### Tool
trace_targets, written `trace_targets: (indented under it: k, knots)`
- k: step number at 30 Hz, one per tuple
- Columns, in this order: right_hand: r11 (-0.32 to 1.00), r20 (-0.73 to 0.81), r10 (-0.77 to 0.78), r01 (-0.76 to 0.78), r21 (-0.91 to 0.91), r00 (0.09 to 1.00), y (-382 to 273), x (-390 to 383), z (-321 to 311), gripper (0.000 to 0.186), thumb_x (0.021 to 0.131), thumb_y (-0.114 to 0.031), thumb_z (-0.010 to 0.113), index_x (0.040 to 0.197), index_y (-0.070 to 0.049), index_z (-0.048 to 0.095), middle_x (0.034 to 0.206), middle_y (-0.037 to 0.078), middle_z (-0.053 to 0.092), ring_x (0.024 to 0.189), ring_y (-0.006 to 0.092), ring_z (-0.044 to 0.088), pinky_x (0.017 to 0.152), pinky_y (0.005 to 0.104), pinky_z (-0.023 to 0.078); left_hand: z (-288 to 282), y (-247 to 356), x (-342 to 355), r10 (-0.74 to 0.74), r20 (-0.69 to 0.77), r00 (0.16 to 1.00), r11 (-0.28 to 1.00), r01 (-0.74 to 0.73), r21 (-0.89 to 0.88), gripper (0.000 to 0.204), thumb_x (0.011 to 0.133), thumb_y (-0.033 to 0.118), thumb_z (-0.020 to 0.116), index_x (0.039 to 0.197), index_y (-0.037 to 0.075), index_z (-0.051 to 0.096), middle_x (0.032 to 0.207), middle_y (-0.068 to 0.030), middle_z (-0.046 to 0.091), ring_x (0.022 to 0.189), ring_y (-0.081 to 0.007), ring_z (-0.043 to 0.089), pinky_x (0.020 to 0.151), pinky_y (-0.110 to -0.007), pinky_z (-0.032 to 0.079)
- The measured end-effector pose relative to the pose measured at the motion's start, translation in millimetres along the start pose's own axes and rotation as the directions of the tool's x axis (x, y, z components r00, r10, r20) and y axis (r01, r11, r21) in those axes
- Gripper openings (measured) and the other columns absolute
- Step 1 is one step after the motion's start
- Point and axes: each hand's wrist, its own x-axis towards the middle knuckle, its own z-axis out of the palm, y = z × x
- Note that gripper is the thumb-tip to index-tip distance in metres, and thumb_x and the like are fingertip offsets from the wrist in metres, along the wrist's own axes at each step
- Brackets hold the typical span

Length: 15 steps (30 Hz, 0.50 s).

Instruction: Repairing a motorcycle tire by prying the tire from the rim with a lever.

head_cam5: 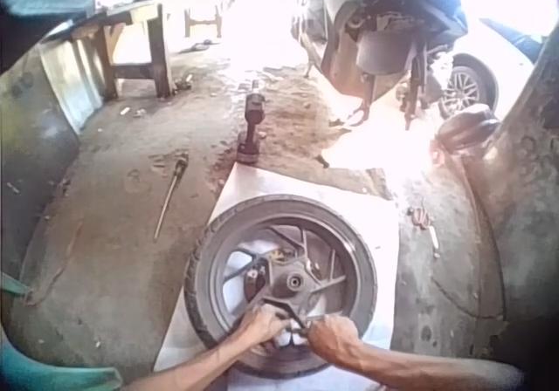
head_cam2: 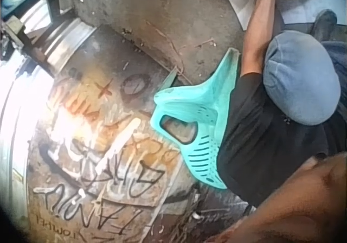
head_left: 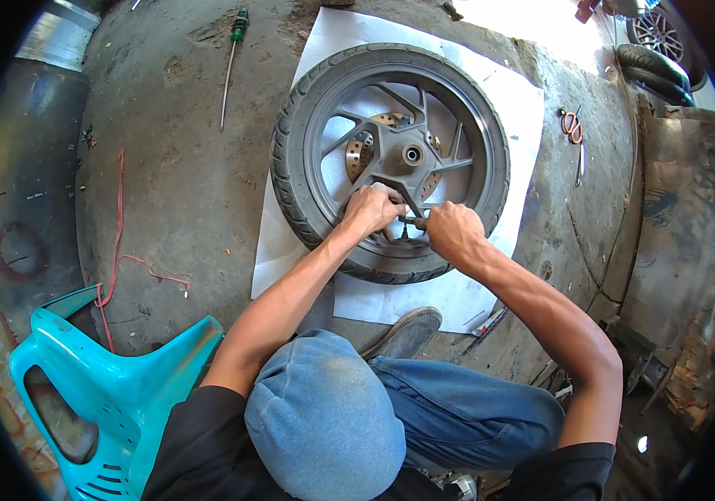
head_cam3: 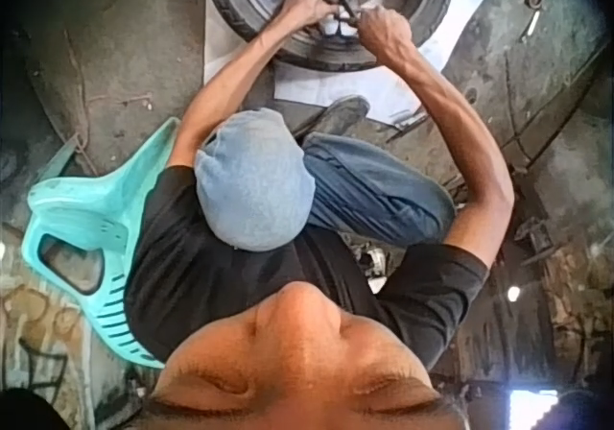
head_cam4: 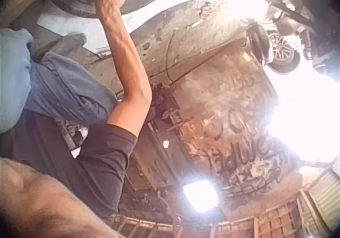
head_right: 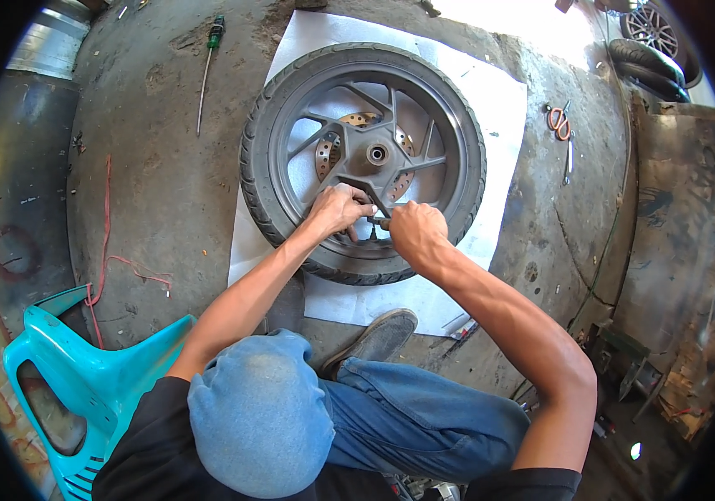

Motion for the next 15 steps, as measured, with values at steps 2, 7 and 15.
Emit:
trace_targets:
  k: [2, 7, 15]
  knots:
    - [0.999, 0.025, 0.000, -0.001, 0.036, 1.000, 10.5, 1.9, 3.2, 0.021, 0.090, -0.020, 0.073, 0.097, -0.001, 0.078, 0.085, 0.021, 0.076, 0.081, 0.0344, 0.077, 0.073, 0.0435, 0.061, 0.3, 2.7, -1.8, 0.005, -0.017, 1.000, 1.000, -0.005, 0.003, 0.038, 0.088, 0.028, 0.071, 0.108, -0.003, 0.077, 0.080, -0.0174, 0.077, 0.062, -0.0272, 0.076, 0.072, -0.034, 0.061]
    - [0.993, 0.047, -0.082, 0.078, 0.091, 0.995, 41.0, 8.2, 12.4, 0.018, 0.084, -0.016, 0.071, 0.088, 0.000, 0.078, 0.085, 0.021, 0.075, 0.080, 0.0364, 0.076, 0.074, 0.0448, 0.062, 3.5, 5.8, -2.1, -0.017, -0.017, 1.000, 0.999, 0.016, -0.043, 0.042, 0.088, 0.027, 0.071, 0.111, -0.008, 0.074, 0.082, -0.0201, 0.077, 0.065, -0.0281, 0.077, 0.069, -0.032, 0.060]
    - [0.994, 0.040, -0.105, 0.105, 0.002, 0.994, 23.1, 2.7, 19.5, 0.021, 0.089, -0.018, 0.067, 0.098, -0.004, 0.079, 0.098, 0.018, 0.077, 0.090, 0.0346, 0.077, 0.076, 0.0447, 0.062, -0.1, 6.3, -1.5, -0.052, 0.007, 0.999, 0.998, 0.053, -0.036, 0.045, 0.091, 0.029, 0.074, 0.114, -0.010, 0.072, 0.088, -0.0207, 0.077, 0.062, -0.0286, 0.077, 0.060, -0.033, 0.059]
